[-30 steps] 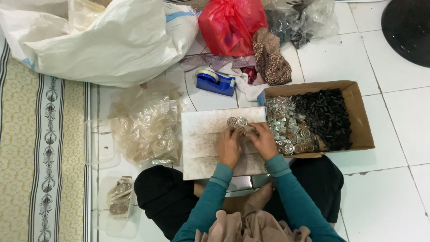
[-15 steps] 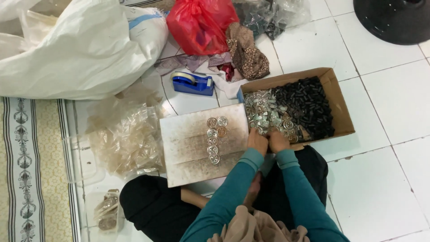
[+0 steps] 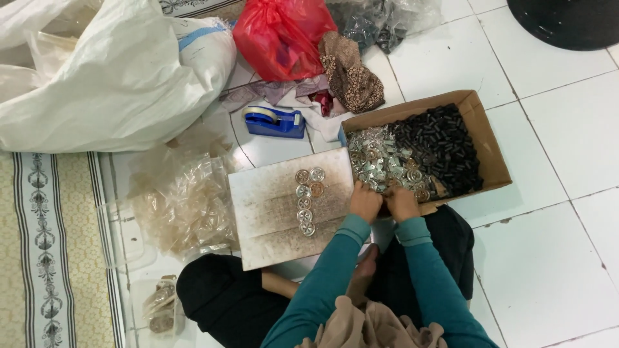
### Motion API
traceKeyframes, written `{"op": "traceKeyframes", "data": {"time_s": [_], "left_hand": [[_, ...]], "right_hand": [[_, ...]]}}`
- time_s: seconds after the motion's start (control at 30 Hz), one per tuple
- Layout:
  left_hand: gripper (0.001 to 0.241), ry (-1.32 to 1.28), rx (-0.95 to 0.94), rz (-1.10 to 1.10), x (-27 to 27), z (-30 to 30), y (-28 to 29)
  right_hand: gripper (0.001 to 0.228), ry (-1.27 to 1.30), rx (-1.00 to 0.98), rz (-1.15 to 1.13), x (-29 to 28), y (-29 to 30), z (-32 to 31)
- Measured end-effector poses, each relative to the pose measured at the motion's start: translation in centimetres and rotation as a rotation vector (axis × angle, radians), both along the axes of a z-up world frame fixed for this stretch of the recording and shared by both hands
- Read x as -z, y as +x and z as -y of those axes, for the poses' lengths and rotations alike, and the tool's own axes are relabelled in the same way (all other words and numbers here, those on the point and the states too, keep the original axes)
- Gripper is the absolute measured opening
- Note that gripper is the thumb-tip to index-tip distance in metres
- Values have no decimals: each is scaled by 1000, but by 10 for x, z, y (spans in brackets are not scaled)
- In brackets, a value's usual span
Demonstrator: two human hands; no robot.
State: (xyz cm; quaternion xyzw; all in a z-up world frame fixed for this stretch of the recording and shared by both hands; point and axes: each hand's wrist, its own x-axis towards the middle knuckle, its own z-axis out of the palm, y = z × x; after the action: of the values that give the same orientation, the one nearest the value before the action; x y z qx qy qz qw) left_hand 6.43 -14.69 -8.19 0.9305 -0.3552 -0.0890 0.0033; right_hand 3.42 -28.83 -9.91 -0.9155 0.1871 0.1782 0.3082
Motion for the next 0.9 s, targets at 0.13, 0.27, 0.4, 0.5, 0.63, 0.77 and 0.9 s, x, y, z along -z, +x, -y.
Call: {"op": "traceKeyframes", "data": {"time_s": [0.13,0.27,0.4,0.5,0.63,0.77,0.9], "left_hand": [[11,-201,-18,142,14,-8,-5],[37,-452,-202,-37,-18,-23,-19],[34,-627,-365,-76,-85,-68,-36],[35,-618,-424,56,-84,-116,-54],[28,-517,-534,112,-64,-170,-76],[28,-468,-599,161,-49,-190,-88],[26,-460,-601,160,-50,-179,-87]], "right_hand": [[18,106,135,135,-25,-9,-5],[23,351,293,347,-35,-15,-9],[23,531,354,469,-56,-21,-44],[21,510,231,527,-88,-19,-94],[23,422,94,436,-63,-9,-135],[20,406,-48,367,-60,2,-161],[18,267,-108,309,-70,8,-167]]}}
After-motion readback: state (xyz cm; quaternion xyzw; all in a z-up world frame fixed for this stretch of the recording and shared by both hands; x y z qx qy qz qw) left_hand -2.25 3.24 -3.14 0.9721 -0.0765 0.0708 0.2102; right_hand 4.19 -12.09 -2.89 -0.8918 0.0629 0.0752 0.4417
